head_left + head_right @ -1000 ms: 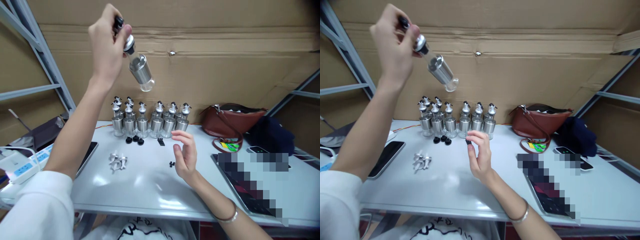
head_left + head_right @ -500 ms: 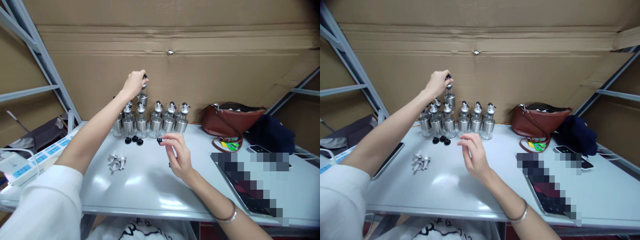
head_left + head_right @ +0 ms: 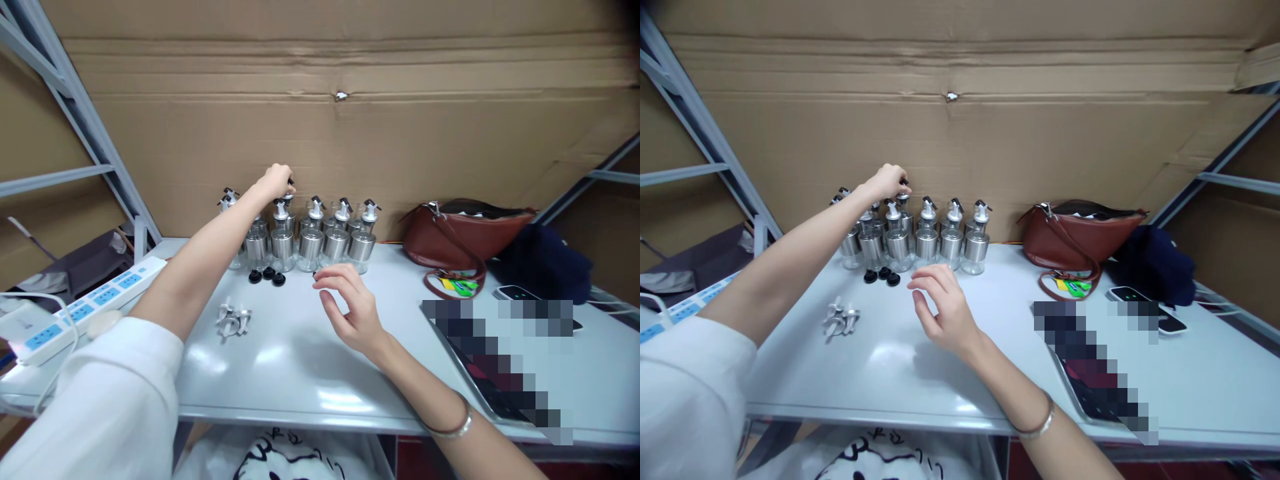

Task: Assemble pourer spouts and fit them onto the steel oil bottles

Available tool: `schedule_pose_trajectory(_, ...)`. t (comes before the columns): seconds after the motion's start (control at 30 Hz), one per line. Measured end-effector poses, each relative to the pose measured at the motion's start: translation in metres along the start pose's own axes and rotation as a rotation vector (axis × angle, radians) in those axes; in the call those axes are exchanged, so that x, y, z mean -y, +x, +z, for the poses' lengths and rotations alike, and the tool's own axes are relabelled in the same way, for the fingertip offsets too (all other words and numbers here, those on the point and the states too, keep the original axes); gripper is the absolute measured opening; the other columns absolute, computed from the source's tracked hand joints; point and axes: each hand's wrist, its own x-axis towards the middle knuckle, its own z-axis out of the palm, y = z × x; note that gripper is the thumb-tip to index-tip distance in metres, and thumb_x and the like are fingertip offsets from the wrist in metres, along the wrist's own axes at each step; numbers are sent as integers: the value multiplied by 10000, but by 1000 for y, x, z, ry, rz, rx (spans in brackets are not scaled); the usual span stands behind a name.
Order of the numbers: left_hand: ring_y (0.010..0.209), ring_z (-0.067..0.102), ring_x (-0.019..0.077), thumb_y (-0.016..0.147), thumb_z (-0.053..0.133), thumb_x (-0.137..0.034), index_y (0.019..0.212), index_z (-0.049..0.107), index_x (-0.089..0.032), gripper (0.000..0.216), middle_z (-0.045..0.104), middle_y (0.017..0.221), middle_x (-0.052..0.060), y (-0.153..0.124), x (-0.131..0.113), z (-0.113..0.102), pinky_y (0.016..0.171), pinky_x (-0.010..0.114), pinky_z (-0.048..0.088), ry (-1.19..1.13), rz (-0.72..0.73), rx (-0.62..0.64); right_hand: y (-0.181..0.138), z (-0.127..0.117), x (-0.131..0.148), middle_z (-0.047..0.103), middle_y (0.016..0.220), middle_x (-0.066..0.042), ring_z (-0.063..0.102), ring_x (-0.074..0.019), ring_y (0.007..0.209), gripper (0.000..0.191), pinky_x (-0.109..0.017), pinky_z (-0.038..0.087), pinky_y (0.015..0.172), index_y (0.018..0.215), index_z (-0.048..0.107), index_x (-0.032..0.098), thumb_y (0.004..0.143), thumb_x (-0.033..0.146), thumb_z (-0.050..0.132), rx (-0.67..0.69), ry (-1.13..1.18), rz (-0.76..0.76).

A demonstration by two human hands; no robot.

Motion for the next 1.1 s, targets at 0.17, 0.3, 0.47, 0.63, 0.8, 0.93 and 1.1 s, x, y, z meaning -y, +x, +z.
schedule_pose_trajectory(0.17, 981, 619, 294, 714, 729, -219, 973, 691, -66, 303, 655, 1024, 189, 4, 2, 2, 832, 347, 454, 10, -30, 68, 0, -1, 0, 617, 887, -72, 578, -191, 819, 165, -367, 467, 746, 907, 558, 199, 856, 69, 471, 8, 2, 8)
schedule_pose_trajectory(0.3, 964, 635, 274, 701, 737, -220, 929, 699, -76, 272, 677, 963, 161, 8, 6, 3, 835, 328, 466, 4, -55, 107, 0, -1, -1, 618, 890, -73, 580, -191, 819, 165, -370, 467, 745, 912, 557, 203, 860, 70, 474, 14, 3, 16)
schedule_pose_trajectory(0.47, 905, 660, 248, 656, 768, -250, 967, 696, -112, 348, 698, 897, 107, 2, 7, -2, 823, 307, 485, -30, -88, 150, -1, -1, -2, 621, 890, -73, 578, -187, 830, 172, -369, 461, 752, 923, 550, 201, 859, 57, 480, 19, -6, 7)
schedule_pose_trajectory(0.63, 837, 668, 254, 692, 732, -275, 938, 693, -120, 294, 700, 842, 99, -7, 6, -8, 796, 338, 504, -64, -83, 148, -1, 0, -2, 624, 882, -70, 584, -187, 822, 162, -368, 463, 747, 919, 555, 202, 865, 70, 480, 20, -10, 10)
schedule_pose_trajectory(0.8, 1121, 556, 241, 838, 566, -246, 1073, 614, -150, 258, 627, 1164, 114, -33, 1, -20, 963, 345, 425, -85, 24, -110, 1, -2, -2, 629, 884, -72, 593, -192, 827, 165, -368, 471, 740, 924, 565, 205, 869, 79, 474, 8, -27, 8)
schedule_pose_trajectory(0.93, 1104, 519, 214, 872, 502, -203, 1064, 564, -152, 208, 597, 1129, 81, -90, -5, -32, 979, 347, 407, -142, 248, -476, 2, -5, -7, 635, 884, -72, 596, -198, 831, 163, -377, 470, 753, 926, 574, 204, 865, 85, 481, -5, -61, 4)
schedule_pose_trajectory(1.1, 979, 517, 206, 869, 440, -114, 935, 558, -176, 149, 558, 1013, 62, -176, 3, -30, 854, 327, 435, 5, 406, -194, 4, -7, -11, 640, 852, -69, 587, -192, 804, 180, -368, 477, 738, 913, 573, 202, 860, 66, 466, -30, -46, 11)
